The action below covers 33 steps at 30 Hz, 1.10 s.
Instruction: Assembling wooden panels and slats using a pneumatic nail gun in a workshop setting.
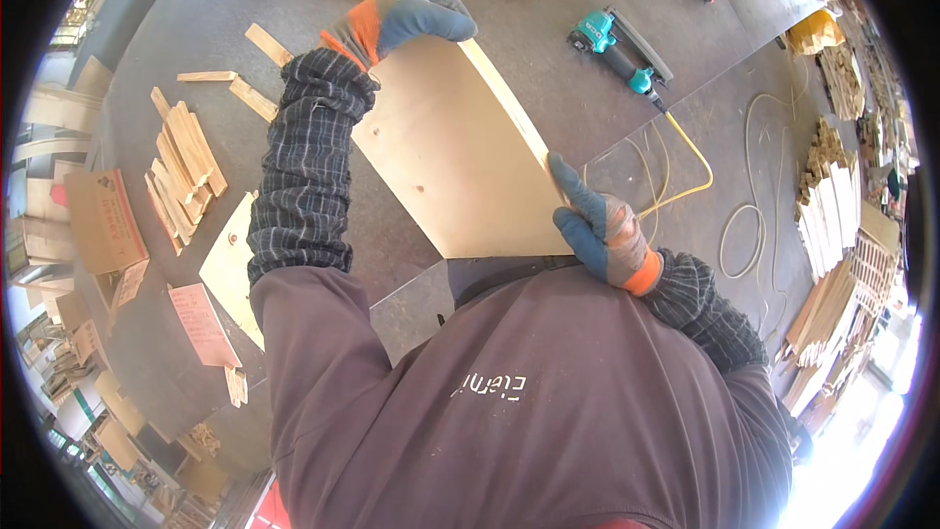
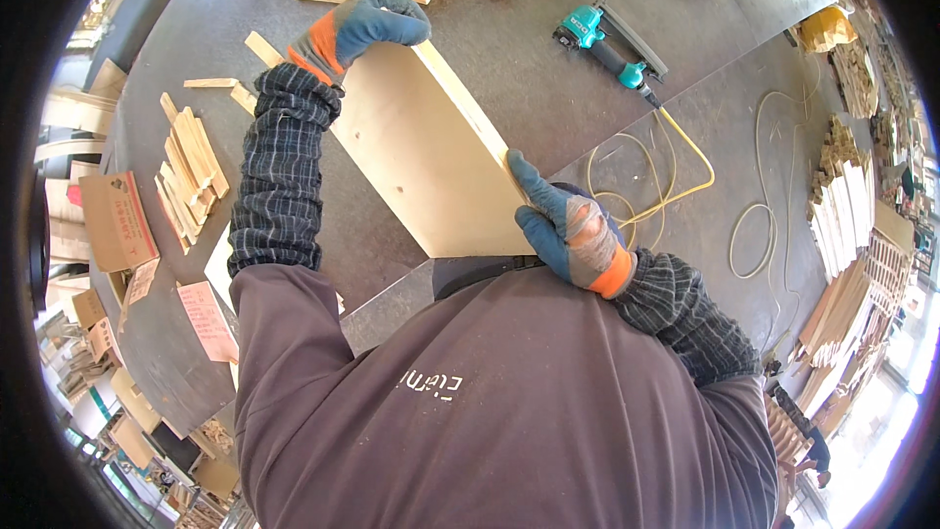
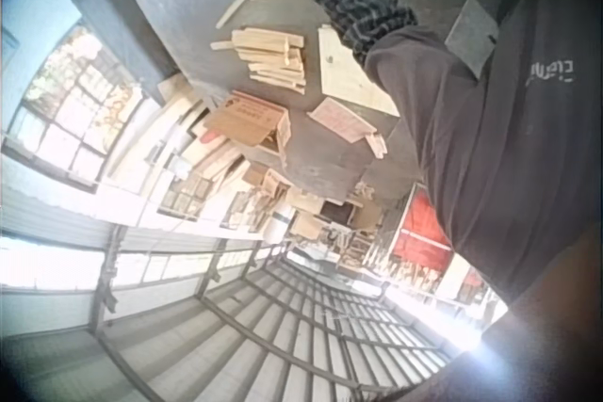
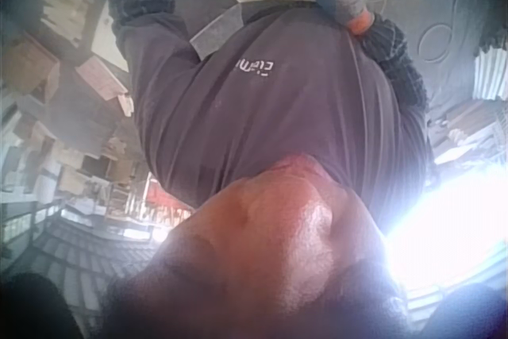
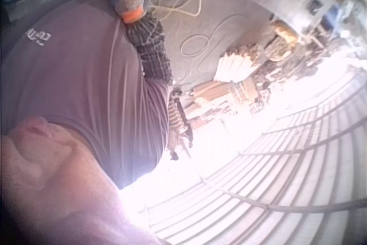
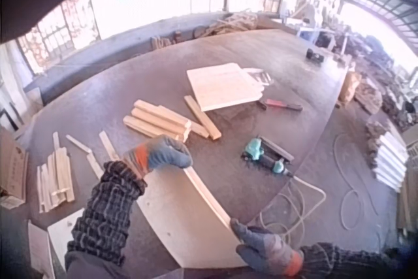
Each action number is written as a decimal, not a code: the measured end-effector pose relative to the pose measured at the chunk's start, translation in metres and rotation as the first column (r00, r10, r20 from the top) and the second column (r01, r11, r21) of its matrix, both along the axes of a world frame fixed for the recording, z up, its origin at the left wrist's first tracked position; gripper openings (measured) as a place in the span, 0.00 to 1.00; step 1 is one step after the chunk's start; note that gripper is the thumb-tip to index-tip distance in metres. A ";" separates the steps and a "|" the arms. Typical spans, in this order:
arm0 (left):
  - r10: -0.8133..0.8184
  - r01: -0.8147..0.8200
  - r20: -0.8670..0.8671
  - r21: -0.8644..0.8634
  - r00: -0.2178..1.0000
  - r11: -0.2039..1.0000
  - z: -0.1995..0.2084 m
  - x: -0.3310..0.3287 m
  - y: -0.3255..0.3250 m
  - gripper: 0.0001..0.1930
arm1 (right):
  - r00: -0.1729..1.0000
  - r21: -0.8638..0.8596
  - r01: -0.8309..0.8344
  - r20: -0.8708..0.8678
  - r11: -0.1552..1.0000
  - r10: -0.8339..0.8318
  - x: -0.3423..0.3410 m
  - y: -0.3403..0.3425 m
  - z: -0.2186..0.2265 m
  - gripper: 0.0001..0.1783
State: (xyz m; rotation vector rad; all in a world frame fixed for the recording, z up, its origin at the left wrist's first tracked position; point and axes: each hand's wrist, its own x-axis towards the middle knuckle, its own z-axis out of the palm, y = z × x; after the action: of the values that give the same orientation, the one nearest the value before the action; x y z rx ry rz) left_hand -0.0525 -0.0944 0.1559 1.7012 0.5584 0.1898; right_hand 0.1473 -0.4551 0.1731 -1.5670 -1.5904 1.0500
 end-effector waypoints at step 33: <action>-0.097 0.094 -0.026 -0.083 0.995 0.992 -0.006 -0.008 0.011 0.16 | 0.733 -0.518 -0.228 -0.648 0.825 -0.204 0.037 0.013 -0.012 0.34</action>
State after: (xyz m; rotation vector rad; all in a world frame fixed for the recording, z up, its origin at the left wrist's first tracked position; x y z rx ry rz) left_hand -0.0608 -0.0836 0.1502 1.6493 0.4989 0.0719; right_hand 0.1839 -0.4424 0.1611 -1.2432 -0.7868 1.9723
